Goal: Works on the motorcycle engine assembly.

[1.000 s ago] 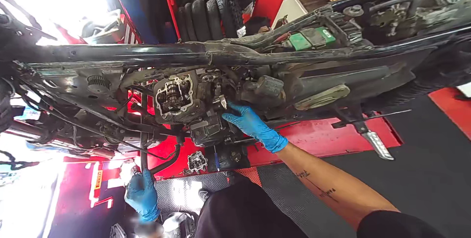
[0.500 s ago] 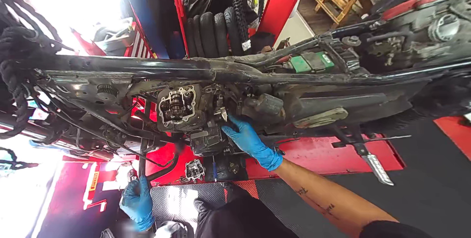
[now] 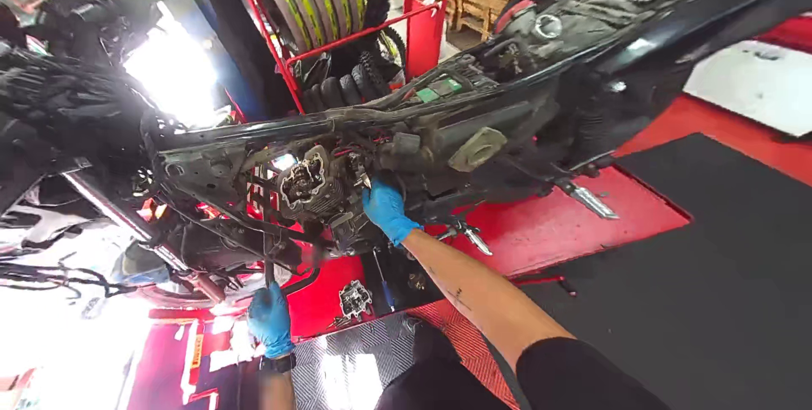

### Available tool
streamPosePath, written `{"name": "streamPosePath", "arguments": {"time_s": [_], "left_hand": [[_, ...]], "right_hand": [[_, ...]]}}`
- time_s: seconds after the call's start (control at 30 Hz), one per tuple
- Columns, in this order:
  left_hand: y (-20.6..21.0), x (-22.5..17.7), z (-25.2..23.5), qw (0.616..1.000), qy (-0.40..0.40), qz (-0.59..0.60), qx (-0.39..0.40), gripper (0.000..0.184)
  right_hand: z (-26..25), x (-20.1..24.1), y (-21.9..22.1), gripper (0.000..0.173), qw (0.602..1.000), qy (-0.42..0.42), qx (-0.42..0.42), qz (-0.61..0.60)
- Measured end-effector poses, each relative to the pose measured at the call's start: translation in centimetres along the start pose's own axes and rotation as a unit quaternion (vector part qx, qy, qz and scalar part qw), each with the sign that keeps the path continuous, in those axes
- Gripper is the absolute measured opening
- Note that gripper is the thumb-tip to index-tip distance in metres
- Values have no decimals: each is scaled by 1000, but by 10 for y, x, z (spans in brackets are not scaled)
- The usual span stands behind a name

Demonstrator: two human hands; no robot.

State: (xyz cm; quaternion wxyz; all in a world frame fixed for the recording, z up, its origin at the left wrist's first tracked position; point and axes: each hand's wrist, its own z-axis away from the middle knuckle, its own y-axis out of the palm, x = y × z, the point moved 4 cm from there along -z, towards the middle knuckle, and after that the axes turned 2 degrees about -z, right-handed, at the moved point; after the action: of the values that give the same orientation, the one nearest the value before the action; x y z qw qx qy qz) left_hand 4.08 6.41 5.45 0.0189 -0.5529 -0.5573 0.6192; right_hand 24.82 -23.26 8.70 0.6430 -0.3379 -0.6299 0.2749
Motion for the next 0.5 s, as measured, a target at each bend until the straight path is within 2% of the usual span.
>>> {"name": "streamPosePath", "arguments": {"time_s": [0.3, 0.5], "left_hand": [[0, -9, -3, 999, -45, -29, -1, 44], [-1, -13, -5, 997, -76, -31, -4, 45]], "right_hand": [[-4, 1, 4, 76, 999, -19, -3, 42], [-5, 0, 7, 84, 997, -35, -15, 71]]}}
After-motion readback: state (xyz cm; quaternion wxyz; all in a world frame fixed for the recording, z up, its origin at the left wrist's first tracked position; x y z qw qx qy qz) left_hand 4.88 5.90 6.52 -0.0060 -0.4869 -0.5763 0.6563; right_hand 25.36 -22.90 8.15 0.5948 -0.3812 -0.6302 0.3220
